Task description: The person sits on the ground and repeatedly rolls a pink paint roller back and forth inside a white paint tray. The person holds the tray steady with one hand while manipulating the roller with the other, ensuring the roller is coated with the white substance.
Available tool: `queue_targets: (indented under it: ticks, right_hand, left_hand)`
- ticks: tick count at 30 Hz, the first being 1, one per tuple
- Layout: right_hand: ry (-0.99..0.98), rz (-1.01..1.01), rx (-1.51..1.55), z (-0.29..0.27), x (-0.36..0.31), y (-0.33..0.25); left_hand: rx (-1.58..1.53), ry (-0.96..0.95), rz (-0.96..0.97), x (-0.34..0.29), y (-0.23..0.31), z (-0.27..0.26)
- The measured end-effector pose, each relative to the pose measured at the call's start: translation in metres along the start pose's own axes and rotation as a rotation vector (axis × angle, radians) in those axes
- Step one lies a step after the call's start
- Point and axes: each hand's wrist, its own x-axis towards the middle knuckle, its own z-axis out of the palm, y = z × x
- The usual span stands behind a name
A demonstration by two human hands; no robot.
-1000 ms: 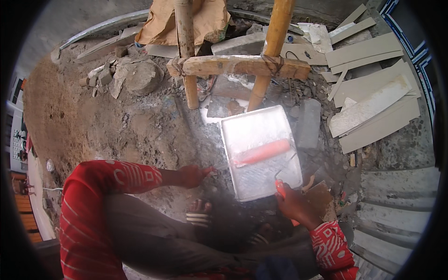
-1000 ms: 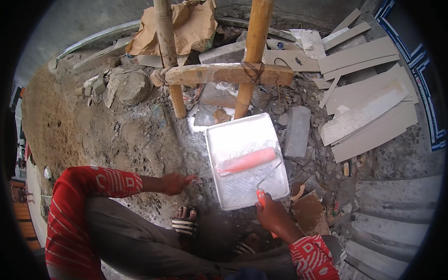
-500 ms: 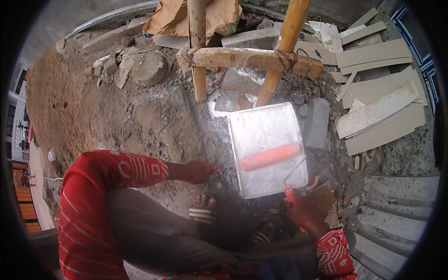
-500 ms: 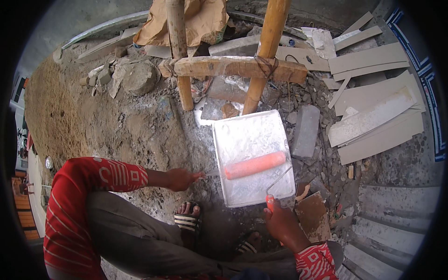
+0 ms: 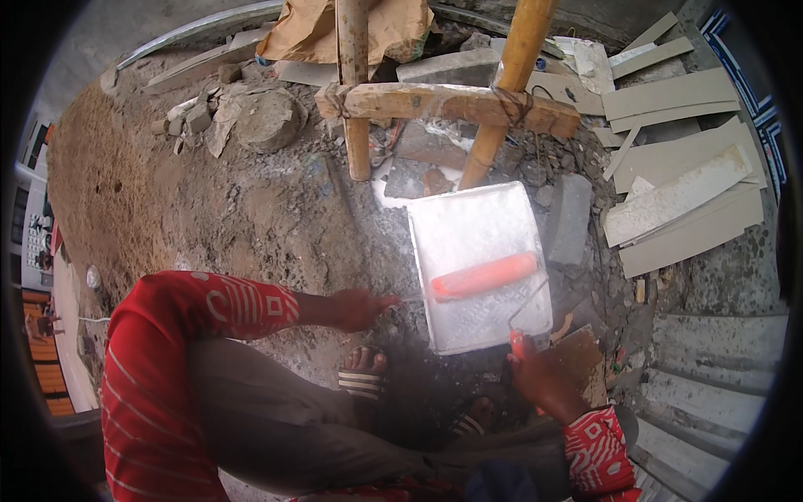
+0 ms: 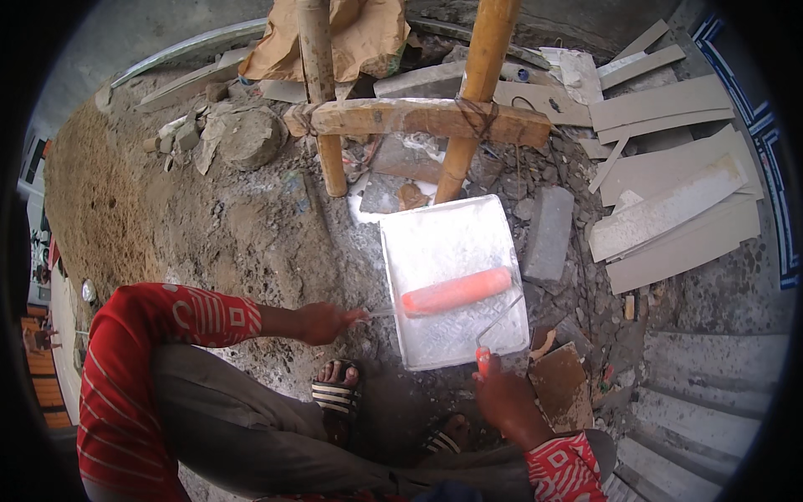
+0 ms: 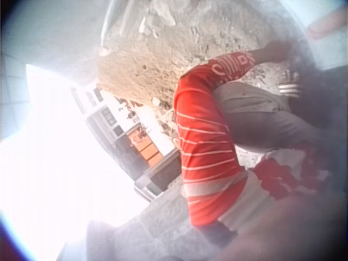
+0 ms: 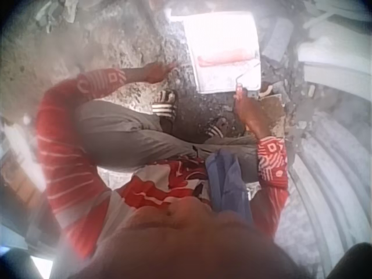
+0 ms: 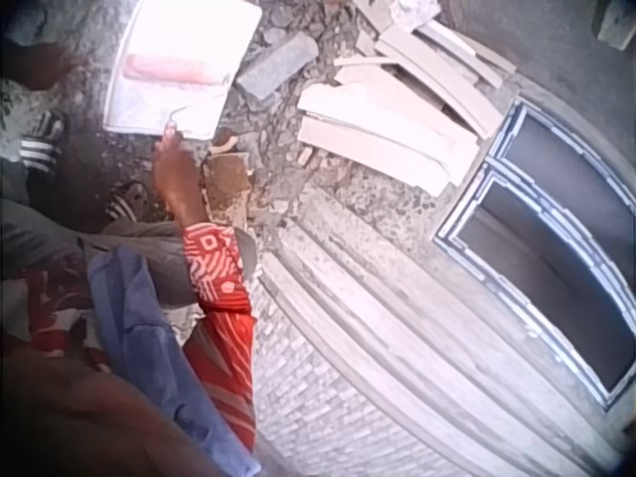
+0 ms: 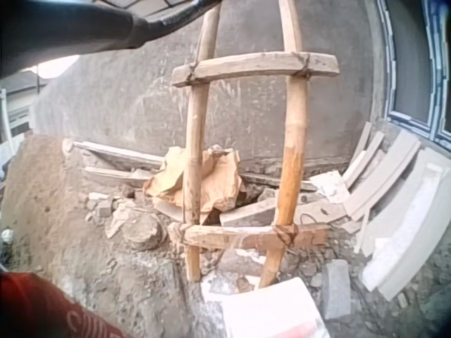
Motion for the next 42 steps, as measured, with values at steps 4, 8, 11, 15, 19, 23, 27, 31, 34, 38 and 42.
queue_targets:
  ticks: [4, 8, 11, 15, 19, 23, 27, 31, 34, 38, 42]
  right_hand:
    - [-0.004, -0.033, -0.073, 0.054, 0.025, 0.040]
    - [0.063, -0.077, 0.058, 0.099, 0.053, 0.072]
    - [0.105, -0.160, -0.027, 0.105, 0.061, 0.079]
    - [0.239, -0.208, -0.308, 0.069, 0.064, 0.049]
    - [0.489, -0.341, -0.374, 0.027, 0.099, -0.010]
    - [0.703, -0.797, -0.185, 0.012, 0.189, -0.058]
    - [0.365, -0.737, -0.376, 0.028, 0.237, -0.077]
    - [0.386, -0.730, -0.268, 0.032, 0.214, -0.071]
    - [0.341, -0.710, -0.285, 0.031, 0.196, -0.068]
    - [0.440, -0.668, -0.290, 0.040, 0.188, -0.074]
    - [0.484, -0.647, -0.232, 0.045, 0.196, -0.079]
  left_hand:
    - [0.007, -0.028, -0.022, -0.005, 0.004, -0.004]
    - [0.036, -0.026, 0.002, -0.004, 0.006, -0.001]
    - [0.034, 0.036, 0.044, -0.001, 0.004, 0.008]
    - [0.045, 0.052, 0.048, -0.004, 0.005, -0.005]
    - [0.062, 0.034, -0.030, -0.014, 0.011, -0.018]
    - [0.068, 0.068, -0.047, -0.010, 0.001, -0.016]
    - [0.036, 0.066, -0.039, -0.021, -0.004, -0.018]
    - [0.095, -0.023, -0.101, -0.024, -0.001, -0.016]
    - [0.077, -0.005, -0.092, -0.025, -0.003, -0.009]
    - [0.069, -0.027, -0.093, -0.022, -0.004, -0.008]
    - [0.106, -0.051, -0.096, -0.026, -0.008, -0.010]
